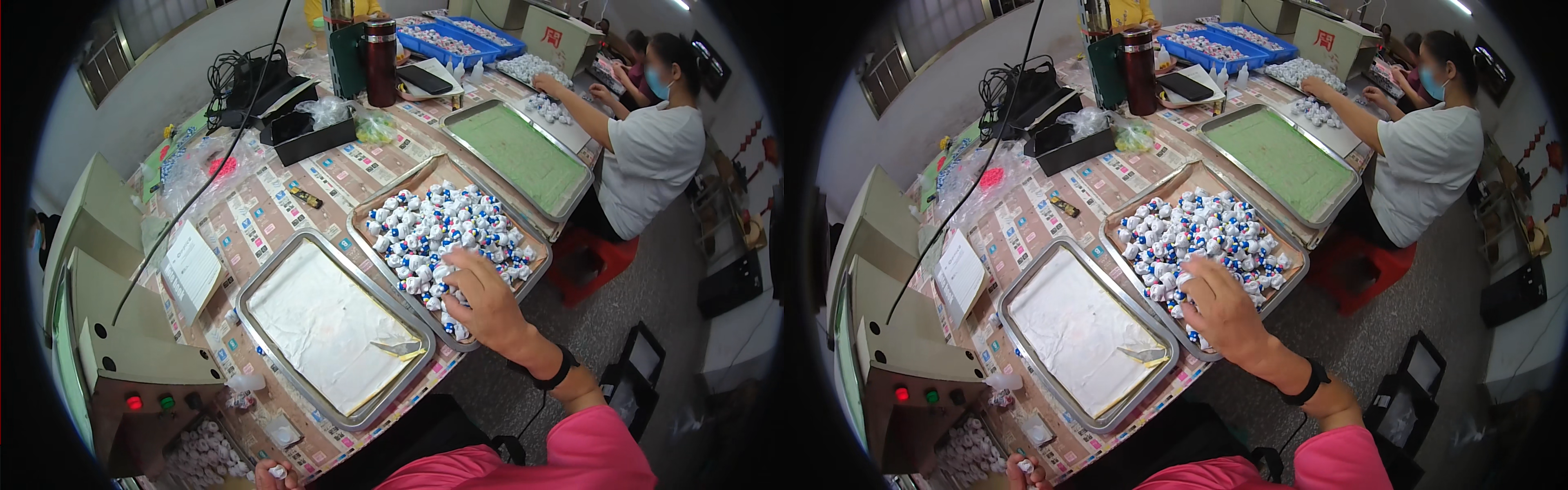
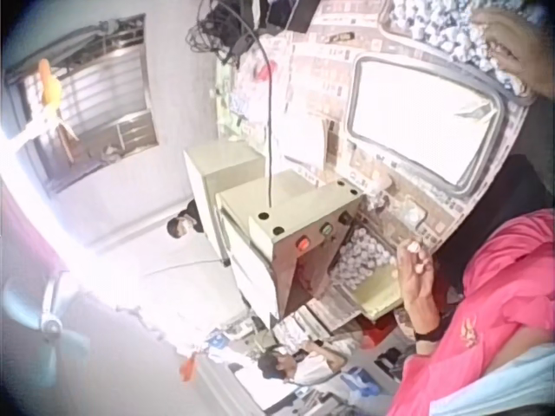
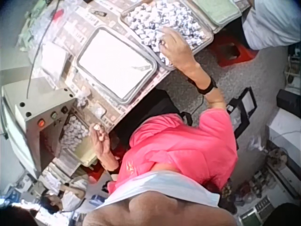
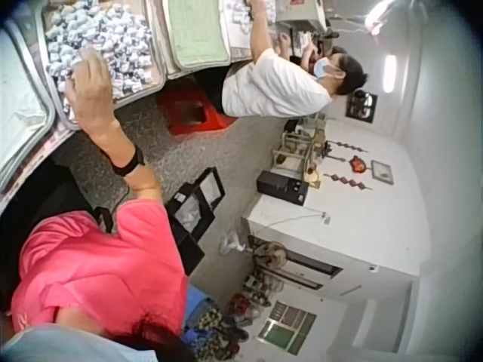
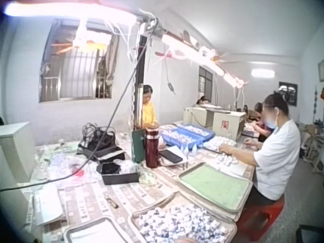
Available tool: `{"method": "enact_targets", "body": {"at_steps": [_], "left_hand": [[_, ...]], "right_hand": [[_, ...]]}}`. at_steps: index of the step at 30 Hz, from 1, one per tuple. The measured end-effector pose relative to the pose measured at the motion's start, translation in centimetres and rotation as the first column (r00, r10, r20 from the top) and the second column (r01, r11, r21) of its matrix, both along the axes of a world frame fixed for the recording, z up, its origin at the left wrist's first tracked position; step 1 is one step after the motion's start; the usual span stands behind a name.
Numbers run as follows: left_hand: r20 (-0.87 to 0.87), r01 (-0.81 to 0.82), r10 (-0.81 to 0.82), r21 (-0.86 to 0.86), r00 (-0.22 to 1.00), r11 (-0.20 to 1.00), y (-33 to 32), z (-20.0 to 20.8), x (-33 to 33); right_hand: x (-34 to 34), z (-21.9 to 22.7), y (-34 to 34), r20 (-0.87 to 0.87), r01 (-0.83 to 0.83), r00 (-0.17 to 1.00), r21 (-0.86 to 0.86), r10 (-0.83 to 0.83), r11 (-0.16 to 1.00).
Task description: Assembling blue and white plastic components into small spherical units at a factory workstation.
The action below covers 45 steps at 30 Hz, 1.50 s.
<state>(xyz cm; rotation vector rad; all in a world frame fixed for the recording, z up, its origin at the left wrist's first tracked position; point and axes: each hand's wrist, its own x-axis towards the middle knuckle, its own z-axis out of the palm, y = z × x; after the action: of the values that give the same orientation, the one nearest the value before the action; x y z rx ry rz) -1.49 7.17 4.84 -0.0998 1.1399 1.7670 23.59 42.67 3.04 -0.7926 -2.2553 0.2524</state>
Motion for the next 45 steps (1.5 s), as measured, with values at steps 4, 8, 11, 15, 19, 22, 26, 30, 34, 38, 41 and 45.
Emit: {"method": "enact_targets", "body": {"at_steps": [4, 8, 11, 15, 19, 22, 26, 30, 34, 38, 41, 45], "left_hand": [[0.005, 0.043, -0.043, 0.052, 0.999, 0.998, 1.6, 0.2, 0.9], [0.008, 0.082, -0.083, 0.069, 0.996, 0.994, 1.7, 0.3, 1.7], [0.016, 0.063, -0.063, 0.036, 0.998, 0.997, 1.5, 0.4, 2.2], [0.020, 0.070, -0.071, 0.059, 0.997, 0.996, 0.9, 0.3, 2.4], [0.003, 0.080, -0.081, 0.075, 0.997, 0.994, 0.7, 0.2, 2.9], [0.031, 0.118, -0.121, 0.084, 0.992, 0.989, 0.9, 0.1, 3.2], [0.029, 0.206, -0.210, 0.107, 0.977, 0.973, 1.7, 0.0, 3.6], [0.008, 0.213, -0.215, 0.098, 0.977, 0.972, 1.7, -0.2, 3.9], [0.008, 0.194, -0.195, 0.067, 0.981, 0.979, 1.7, 0.1, 3.9], [0.019, 0.182, -0.184, 0.077, 0.983, 0.980, 1.4, 0.0, 3.8], [0.025, 0.181, -0.183, 0.068, 0.983, 0.981, 1.2, -0.1, 3.6], [0.030, 0.141, -0.141, 0.019, 0.990, 0.990, 1.4, 0.2, 3.7]], "right_hand": [[0.0, -0.2, -1.7, -0.116, -0.095, 0.991, -0.243, 0.068, 0.965], [-0.1, 1.7, -2.2, -0.095, -0.133, 0.987, -0.054, 0.128, 0.990], [0.1, 1.9, -2.7, -0.190, -0.128, 0.975, -0.043, 0.118, 0.991], [0.8, 0.1, -3.6, -0.478, -0.292, 0.876, -0.424, 0.062, 0.857], [1.0, -1.5, -4.1, -0.745, -0.582, 0.667, -0.529, -0.009, 0.618], [0.7, -1.9, -4.8, -0.763, -0.611, 0.646, -0.537, -0.025, 0.582], [0.4, -2.2, -5.7, -0.744, -0.622, 0.667, -0.579, -0.029, 0.527], [0.0, -2.0, -6.5, -0.746, -0.667, 0.662, -0.631, -0.074, 0.396], [-0.4, -1.4, -7.4, -0.675, -0.624, 0.728, -0.726, -0.122, 0.291], [-0.6, -0.9, -7.7, -0.620, -0.595, 0.777, -0.780, -0.110, 0.194], [-0.9, -1.0, -7.9, -0.635, -0.621, 0.766, -0.770, -0.095, 0.147], [-1.0, -1.5, -7.7, -0.622, -0.621, 0.783, -0.783, -0.016, 0.029]]}}
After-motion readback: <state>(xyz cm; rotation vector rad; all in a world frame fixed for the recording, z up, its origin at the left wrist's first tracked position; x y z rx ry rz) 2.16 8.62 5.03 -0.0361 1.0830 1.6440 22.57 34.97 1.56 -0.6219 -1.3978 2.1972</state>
